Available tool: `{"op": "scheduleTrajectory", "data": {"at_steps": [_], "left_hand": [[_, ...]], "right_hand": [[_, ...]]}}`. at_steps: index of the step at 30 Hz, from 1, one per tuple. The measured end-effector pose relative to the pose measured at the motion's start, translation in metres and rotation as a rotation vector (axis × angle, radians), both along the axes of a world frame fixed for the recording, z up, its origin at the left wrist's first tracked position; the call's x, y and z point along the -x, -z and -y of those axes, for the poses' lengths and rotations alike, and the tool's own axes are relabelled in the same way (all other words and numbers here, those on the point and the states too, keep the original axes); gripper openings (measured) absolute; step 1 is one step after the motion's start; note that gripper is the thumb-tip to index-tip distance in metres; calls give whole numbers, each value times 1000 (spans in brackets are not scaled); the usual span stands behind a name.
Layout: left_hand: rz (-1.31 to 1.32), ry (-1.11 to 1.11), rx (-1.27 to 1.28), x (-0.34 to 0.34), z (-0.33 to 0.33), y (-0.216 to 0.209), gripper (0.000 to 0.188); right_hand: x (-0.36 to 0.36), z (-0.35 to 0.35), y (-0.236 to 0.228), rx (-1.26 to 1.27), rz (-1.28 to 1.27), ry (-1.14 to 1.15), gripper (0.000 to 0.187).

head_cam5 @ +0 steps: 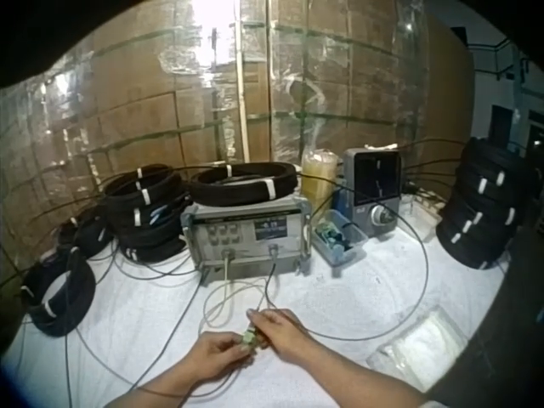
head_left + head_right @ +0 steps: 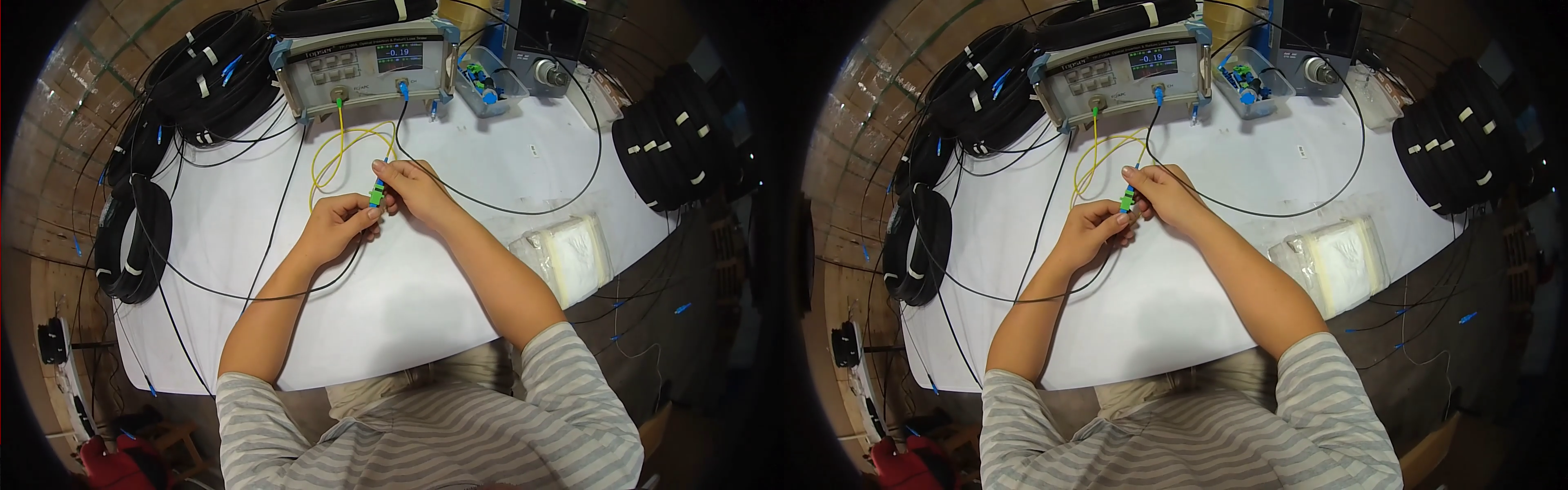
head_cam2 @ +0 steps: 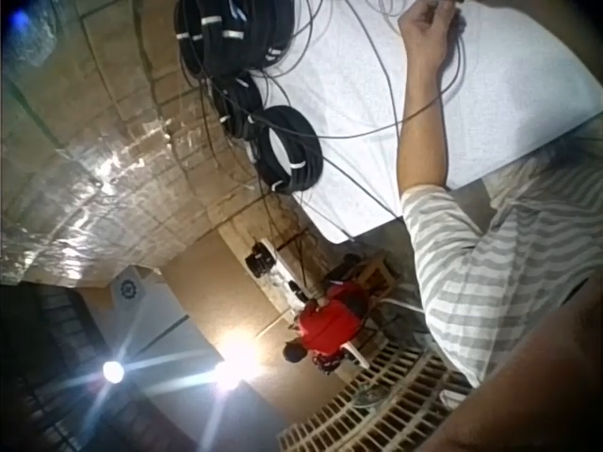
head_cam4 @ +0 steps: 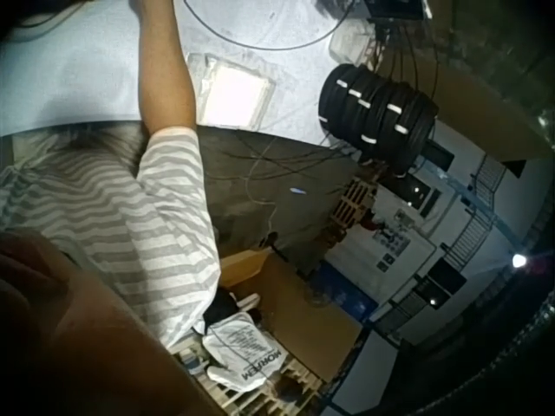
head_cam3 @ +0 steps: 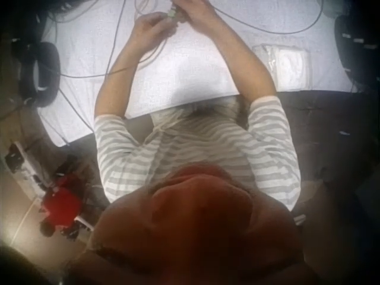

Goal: The recorder is manually connecting fiber optic cables with green and blue LC/SC connectors to a coupler and an optical testing device.

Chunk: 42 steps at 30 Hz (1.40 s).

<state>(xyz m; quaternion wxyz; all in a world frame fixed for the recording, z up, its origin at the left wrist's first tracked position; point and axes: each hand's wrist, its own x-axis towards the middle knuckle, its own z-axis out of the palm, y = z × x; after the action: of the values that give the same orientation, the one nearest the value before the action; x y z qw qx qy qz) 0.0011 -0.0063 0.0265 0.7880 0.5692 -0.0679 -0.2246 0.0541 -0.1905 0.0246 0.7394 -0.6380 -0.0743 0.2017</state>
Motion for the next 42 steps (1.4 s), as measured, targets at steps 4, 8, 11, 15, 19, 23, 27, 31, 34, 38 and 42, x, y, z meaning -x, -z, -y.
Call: {"op": "scheduleTrajectory", "data": {"at_steps": [4,8,11,15,19,23,27,31,34,38,42], "left_hand": [[29,-3,-35,-1,-1,2,20],[38,5,-79,-1,-3,5,20],[37,-12,-103,1,-2,2,21],[44,-54,-131,0,4,-3,22],[-36,-80,-152,-4,4,-4,23],[-25,-72,-146,-4,3,-4,24],[-11,-54,-174,-4,3,-4,24],[6,-34,-172,-5,2,-2,24],[-7,-40,-175,-6,1,-2,25],[-7,-41,-184,-6,1,-3,27],[-4,-43,-193,-6,2,-3,27]], "right_hand": [[2,0,-7,61,-1,-4,44],[3,0,-9,55,-30,-15,45],[4,-1,-12,90,-24,-7,45],[4,-3,0,32,38,56,41],[6,-6,2,-49,65,72,29],[5,-5,5,-38,56,23,26],[6,-5,4,-36,41,32,24],[7,-5,6,-135,4,18,18],[8,-7,5,-132,22,48,19],[10,-8,1,-125,43,69,21],[10,-8,1,-116,57,70,21]]}}
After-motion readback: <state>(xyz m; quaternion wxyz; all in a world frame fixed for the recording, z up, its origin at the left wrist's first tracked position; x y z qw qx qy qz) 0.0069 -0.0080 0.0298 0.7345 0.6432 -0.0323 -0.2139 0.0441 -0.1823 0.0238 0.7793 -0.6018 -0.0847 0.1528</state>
